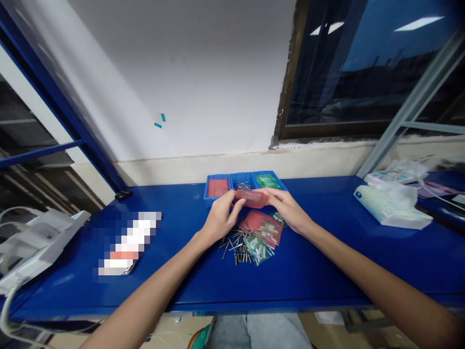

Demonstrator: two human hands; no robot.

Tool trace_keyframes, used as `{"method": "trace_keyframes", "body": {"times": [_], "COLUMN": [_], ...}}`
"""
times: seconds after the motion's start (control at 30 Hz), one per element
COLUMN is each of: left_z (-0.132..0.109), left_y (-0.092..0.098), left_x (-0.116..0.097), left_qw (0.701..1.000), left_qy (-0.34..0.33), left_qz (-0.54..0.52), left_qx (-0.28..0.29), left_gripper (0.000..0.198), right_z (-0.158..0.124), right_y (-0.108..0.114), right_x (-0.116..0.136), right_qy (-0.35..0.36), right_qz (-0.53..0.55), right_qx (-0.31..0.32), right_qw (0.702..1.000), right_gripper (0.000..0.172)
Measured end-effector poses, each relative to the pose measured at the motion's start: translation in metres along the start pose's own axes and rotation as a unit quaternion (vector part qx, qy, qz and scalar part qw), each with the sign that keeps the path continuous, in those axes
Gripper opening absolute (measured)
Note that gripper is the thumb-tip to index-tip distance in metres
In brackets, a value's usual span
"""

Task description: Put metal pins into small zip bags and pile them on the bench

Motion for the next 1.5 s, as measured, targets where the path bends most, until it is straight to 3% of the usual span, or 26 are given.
{"method": "trace_keyframes", "body": {"times": [0.07,0.13,0.23,0.33,0.43,0.5,0.57,0.7,0.83,0.93,1.0,1.1,1.27,1.4,1.5], "left_z": [-0.001,-0.002,-0.004,-0.004,-0.007,-0.009,-0.010,-0.008,-0.004,-0.003,-0.002,-0.003,-0.005,-0.004,0.002], "left_y": [0.000,-0.004,-0.011,-0.012,-0.021,-0.028,-0.032,-0.029,-0.022,-0.025,-0.026,-0.018,-0.016,-0.015,-0.001], "left_x": [0.007,0.011,0.011,0.004,-0.005,-0.007,-0.008,-0.011,-0.010,-0.011,-0.008,0.007,0.031,0.034,0.029], "left_qw": [0.998,0.993,0.986,0.996,0.995,0.989,0.987,0.993,0.995,0.986,0.981,0.980,0.955,0.953,0.976], "left_qy": [0.042,0.071,0.089,0.070,0.037,0.034,0.030,0.006,0.016,0.032,0.050,0.098,0.163,0.169,0.128], "left_qz": [-0.034,-0.093,-0.141,-0.060,0.019,0.031,0.026,-0.013,-0.056,-0.110,-0.147,-0.170,-0.248,-0.248,-0.176], "left_qx": [-0.017,-0.019,-0.004,0.013,0.091,0.144,0.157,0.121,0.086,0.118,0.113,0.035,-0.023,-0.040,-0.031], "left_gripper": [0.019,0.015,0.042,0.054,0.065,0.084,0.092,0.070,0.056,0.050,0.048,0.039,0.041,0.045,0.039], "right_z": [-0.002,-0.004,-0.007,-0.007,-0.006,-0.006,-0.006,-0.006,-0.008,-0.010,-0.008,-0.005,-0.007,-0.009,-0.007], "right_y": [-0.004,-0.008,-0.010,-0.009,-0.002,0.002,0.001,-0.008,0.004,0.007,0.007,0.005,-0.011,-0.016,-0.010], "right_x": [0.004,0.005,0.000,-0.008,-0.008,-0.004,0.000,0.008,0.016,0.022,0.021,0.015,0.004,-0.004,-0.008], "right_qy": [0.007,-0.003,-0.037,-0.068,-0.060,-0.048,-0.041,-0.011,0.065,0.109,0.096,0.045,-0.049,-0.094,-0.100], "right_qz": [0.005,0.015,0.037,0.090,0.101,0.101,0.106,0.093,-0.057,-0.148,-0.158,-0.114,0.013,0.061,0.082], "right_qx": [0.025,0.032,0.010,-0.012,-0.044,-0.051,-0.033,0.023,-0.051,-0.069,-0.052,-0.006,0.091,0.088,0.046], "right_qw": [1.000,0.999,0.999,0.994,0.992,0.992,0.993,0.995,0.995,0.980,0.981,0.992,0.995,0.990,0.991], "right_gripper": [0.039,0.033,0.029,0.036,0.038,0.036,0.035,0.029,0.039,0.058,0.050,0.024,0.029,0.029,0.025]}}
Point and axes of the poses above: each hand's wrist, its own z-axis towards the middle knuckle, its own y-axis out of the back of the hand, x = y × z, the point moved 8 cm from there along z, towards the middle knuckle, and after that the axes turned 7 degrees about -z, right-handed, at the moved point
